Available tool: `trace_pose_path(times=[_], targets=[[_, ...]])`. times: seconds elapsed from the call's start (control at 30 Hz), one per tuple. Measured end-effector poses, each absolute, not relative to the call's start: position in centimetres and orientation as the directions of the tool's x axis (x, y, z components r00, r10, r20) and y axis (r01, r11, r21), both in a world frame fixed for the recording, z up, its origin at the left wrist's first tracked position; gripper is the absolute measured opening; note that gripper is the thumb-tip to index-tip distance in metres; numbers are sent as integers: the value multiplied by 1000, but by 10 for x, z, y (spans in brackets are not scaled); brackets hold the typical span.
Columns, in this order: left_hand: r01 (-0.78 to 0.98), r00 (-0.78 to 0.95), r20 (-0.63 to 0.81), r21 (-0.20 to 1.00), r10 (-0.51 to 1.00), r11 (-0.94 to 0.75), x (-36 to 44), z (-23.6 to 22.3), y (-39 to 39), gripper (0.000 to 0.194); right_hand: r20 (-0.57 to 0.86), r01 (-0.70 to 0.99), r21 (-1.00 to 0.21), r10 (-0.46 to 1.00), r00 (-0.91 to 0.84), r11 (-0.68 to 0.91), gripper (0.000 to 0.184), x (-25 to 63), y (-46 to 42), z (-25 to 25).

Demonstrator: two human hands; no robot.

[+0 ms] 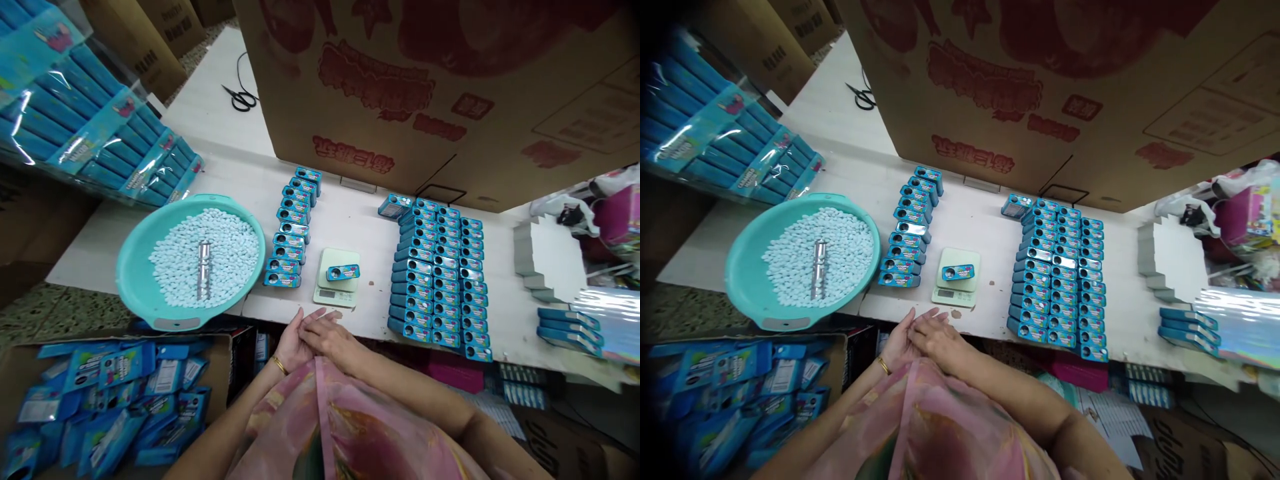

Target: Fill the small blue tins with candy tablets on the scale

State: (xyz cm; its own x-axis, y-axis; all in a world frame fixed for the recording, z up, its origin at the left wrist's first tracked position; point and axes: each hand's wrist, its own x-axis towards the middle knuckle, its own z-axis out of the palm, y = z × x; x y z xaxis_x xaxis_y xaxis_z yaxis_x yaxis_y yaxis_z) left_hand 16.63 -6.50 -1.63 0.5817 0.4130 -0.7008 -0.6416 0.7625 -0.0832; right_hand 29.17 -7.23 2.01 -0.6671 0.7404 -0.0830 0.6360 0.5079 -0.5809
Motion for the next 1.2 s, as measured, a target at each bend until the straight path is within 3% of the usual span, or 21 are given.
trace_pose_path(times=[0.2, 0.47, 0.73, 0.83, 1.0, 1.2], targets=[[-618, 625, -649, -74, 433, 783, 163, -21, -69, 46, -143, 650, -587, 728, -671, 483, 18, 288, -71, 14], [-587, 632, -659, -63, 408, 807, 163, -23, -71, 43, -165, 679, -579, 751, -640, 451, 13, 287, -80, -9], [-669, 558, -672, -17, 487, 743, 167, -10, -62, 30, -27, 612, -726, 875, -483, 315, 17, 303, -56, 2], [-708, 437, -694, 127, 572, 695, 174, 1, -48, 22, 56, 641, -697, 916, -398, 321, 18, 315, -31, 10], [-510, 181, -647, 582, 741, 633, 185, 12, -16, 24, 59, 780, -569, 959, -277, 260, 18, 329, 1, 11], [-257, 220, -451, 829, 865, 497, 197, 13, 13, 23, 115, 770, -591, 970, -213, 239, 20, 341, -11, 11]])
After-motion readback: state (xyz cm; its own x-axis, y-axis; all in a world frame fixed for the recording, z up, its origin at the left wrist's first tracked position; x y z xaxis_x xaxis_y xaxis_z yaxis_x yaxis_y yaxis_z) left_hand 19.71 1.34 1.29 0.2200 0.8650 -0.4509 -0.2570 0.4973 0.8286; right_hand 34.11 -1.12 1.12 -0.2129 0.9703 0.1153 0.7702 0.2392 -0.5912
